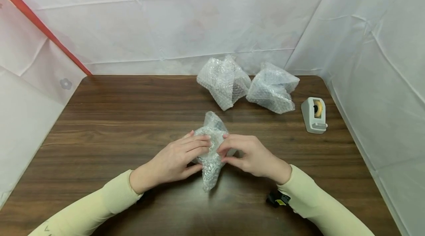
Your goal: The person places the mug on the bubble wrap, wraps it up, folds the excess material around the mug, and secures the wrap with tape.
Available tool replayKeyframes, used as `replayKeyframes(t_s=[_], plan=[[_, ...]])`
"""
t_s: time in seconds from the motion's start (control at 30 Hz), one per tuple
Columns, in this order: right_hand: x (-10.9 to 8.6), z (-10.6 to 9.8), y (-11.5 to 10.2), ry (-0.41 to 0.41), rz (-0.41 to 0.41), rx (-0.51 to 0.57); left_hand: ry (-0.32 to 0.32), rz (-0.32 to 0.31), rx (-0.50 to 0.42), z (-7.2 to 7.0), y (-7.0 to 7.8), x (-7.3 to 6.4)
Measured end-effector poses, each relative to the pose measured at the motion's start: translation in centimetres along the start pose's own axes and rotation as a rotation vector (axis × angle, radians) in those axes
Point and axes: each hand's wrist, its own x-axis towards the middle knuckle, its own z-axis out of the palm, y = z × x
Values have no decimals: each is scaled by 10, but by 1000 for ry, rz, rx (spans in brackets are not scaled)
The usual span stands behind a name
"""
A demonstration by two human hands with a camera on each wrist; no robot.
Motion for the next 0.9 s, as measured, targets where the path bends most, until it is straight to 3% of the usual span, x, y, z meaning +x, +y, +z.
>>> replayKeyframes(t_s=[0.17, 0.3, 0.43, 0.53, 0.77, 0.9], plan=[[-2, 8, 4, 69, -114, -99, 0, 7, 0, 1, 0, 0], [1, 8, 7, 87, -138, -164, -1, 12, 4, 1, -1, 0], [6, 3, 10, 34, -62, -243, -8, 13, -1, 1, -1, 0], [8, -1, 10, -51, 30, -276, -2, 17, -17, 0, -2, -1], [12, -7, 6, -236, 176, -315, 109, 53, -80, 3, -6, -2], [13, -8, 6, -272, 201, -309, 156, 49, -102, 5, -7, -2]])
